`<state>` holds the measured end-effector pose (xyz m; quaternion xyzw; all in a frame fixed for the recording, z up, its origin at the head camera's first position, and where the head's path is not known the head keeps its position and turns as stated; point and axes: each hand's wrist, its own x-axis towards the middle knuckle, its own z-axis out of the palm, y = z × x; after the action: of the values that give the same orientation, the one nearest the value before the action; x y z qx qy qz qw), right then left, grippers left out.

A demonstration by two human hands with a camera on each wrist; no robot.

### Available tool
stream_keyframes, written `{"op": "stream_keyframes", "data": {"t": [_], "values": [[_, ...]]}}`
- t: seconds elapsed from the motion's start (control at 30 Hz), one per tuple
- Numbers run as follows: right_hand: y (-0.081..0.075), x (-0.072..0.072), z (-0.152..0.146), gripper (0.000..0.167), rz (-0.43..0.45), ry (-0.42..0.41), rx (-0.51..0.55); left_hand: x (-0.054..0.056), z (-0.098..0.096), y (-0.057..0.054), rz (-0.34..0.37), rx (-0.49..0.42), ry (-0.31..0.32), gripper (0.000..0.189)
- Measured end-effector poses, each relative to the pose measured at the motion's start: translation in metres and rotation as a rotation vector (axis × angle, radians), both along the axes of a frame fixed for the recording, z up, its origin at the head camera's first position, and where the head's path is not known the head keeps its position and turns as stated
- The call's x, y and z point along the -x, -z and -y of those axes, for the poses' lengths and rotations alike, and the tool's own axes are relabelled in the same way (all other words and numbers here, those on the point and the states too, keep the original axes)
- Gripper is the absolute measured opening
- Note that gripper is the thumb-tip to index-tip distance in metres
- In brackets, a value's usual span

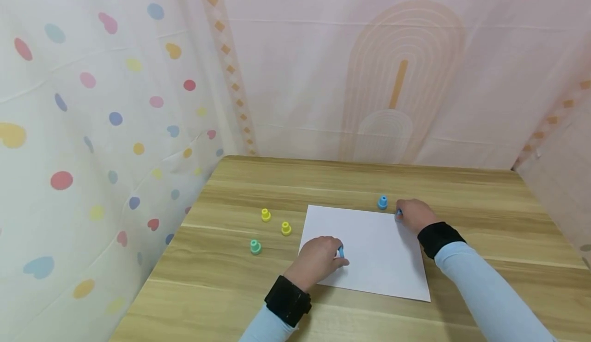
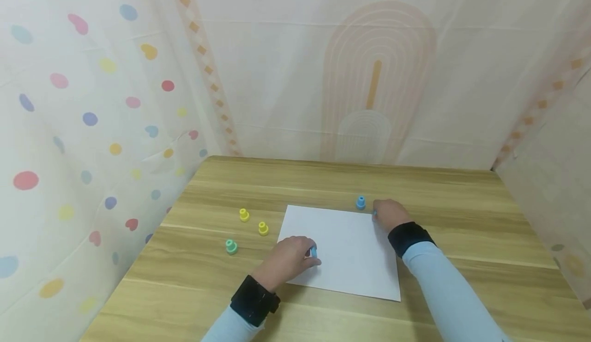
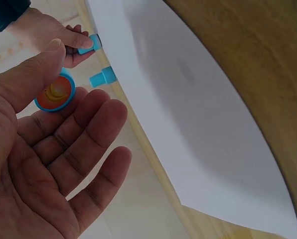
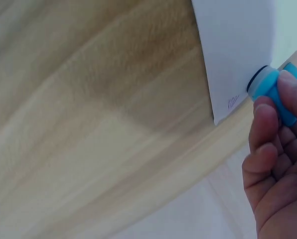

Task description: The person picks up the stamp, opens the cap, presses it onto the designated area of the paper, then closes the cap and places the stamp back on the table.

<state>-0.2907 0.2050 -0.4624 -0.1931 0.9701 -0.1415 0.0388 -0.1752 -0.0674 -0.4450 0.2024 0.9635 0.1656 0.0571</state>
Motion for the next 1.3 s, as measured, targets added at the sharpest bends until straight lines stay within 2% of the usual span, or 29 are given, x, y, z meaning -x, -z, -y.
{"op": "stream_keyframes", "data": {"t": [0.33,0.6,0.9,1.03,1.13,1.3], "values": [[0.004,-0.003,0.0,0.006,-0.043,-0.04,-0.007,0.001,-0.002,0.001,-0.02,0.027,0.012,0.024],[0.002,-0.006,0.007,0.023,-0.045,-0.051,-0.086,0.003,-0.001,0.001,-0.057,0.029,0.033,0.023],[-0.01,-0.002,0.014,0.011,-0.02,-0.063,-0.171,0.005,-0.001,-0.001,-0.062,0.03,0.033,0.024],[-0.004,0.0,0.012,0.018,-0.083,-0.089,-0.196,0.006,-0.002,-0.001,-0.058,0.029,0.03,0.023],[0.001,-0.001,0.009,0.024,-0.127,-0.095,-0.191,0.007,-0.002,-0.001,-0.058,0.027,0.031,0.023],[0.006,-0.005,0.007,0.03,-0.102,-0.073,-0.118,0.006,-0.002,0.0,-0.062,0.029,0.032,0.023]]}}
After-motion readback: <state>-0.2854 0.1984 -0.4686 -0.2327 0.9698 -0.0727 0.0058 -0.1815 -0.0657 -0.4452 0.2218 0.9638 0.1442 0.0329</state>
